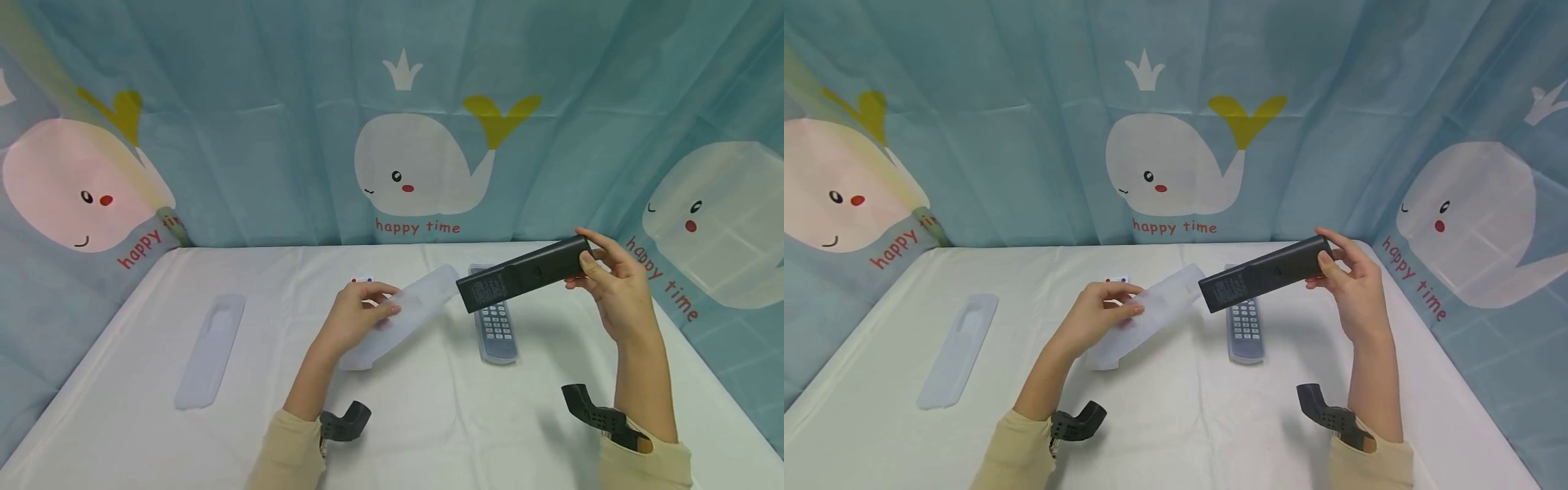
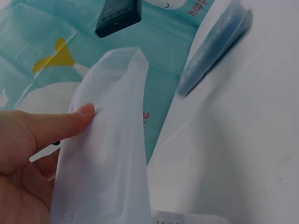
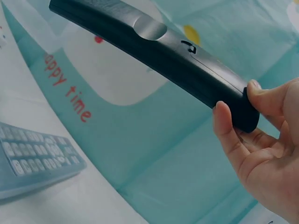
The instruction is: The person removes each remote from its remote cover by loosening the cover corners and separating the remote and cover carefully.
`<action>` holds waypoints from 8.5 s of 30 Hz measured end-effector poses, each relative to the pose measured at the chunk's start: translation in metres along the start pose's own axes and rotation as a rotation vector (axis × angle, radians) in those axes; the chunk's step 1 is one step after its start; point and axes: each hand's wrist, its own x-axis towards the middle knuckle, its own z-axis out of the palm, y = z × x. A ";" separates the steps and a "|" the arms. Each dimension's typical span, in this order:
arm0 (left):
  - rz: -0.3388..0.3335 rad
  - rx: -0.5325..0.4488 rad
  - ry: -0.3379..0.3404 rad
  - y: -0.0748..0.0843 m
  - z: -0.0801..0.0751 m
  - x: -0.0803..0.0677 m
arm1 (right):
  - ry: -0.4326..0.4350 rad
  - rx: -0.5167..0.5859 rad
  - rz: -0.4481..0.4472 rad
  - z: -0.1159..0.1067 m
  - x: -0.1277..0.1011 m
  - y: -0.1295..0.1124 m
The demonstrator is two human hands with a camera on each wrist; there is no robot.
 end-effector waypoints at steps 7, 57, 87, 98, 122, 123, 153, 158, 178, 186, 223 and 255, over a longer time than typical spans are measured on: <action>0.017 -0.015 0.004 -0.003 -0.007 0.001 | -0.012 -0.017 0.036 -0.001 0.001 0.002; -0.109 -0.182 0.066 -0.023 -0.036 -0.028 | -0.138 -0.255 0.158 0.068 0.012 0.022; -0.295 -0.135 0.200 -0.051 -0.084 -0.052 | -0.172 -0.272 0.203 0.093 0.019 0.040; -0.329 -0.165 0.221 -0.069 -0.100 -0.061 | -0.177 -0.270 0.241 0.094 0.017 0.040; -0.400 -0.133 0.224 -0.093 -0.126 -0.063 | -0.266 -0.113 0.229 0.100 0.012 0.034; -0.400 -0.129 0.219 -0.094 -0.127 -0.064 | -0.269 -0.095 0.220 0.100 0.012 0.034; -0.461 -0.016 0.132 -0.100 -0.146 -0.065 | -0.395 -0.054 0.146 0.100 0.009 0.033; -0.462 0.014 0.118 -0.104 -0.148 -0.065 | -0.405 -0.039 0.154 0.101 0.008 0.033; -0.447 0.061 0.078 -0.107 -0.153 -0.069 | -0.405 -0.017 0.268 0.105 0.003 0.036; -0.432 0.123 0.084 -0.108 -0.155 -0.071 | -0.450 -0.109 0.339 0.106 -0.002 0.039; -0.425 0.167 0.129 -0.108 -0.154 -0.070 | -0.678 -0.243 0.435 0.117 -0.017 0.062; -0.421 0.187 0.164 -0.110 -0.159 -0.072 | -0.639 -0.344 0.627 0.136 -0.028 0.071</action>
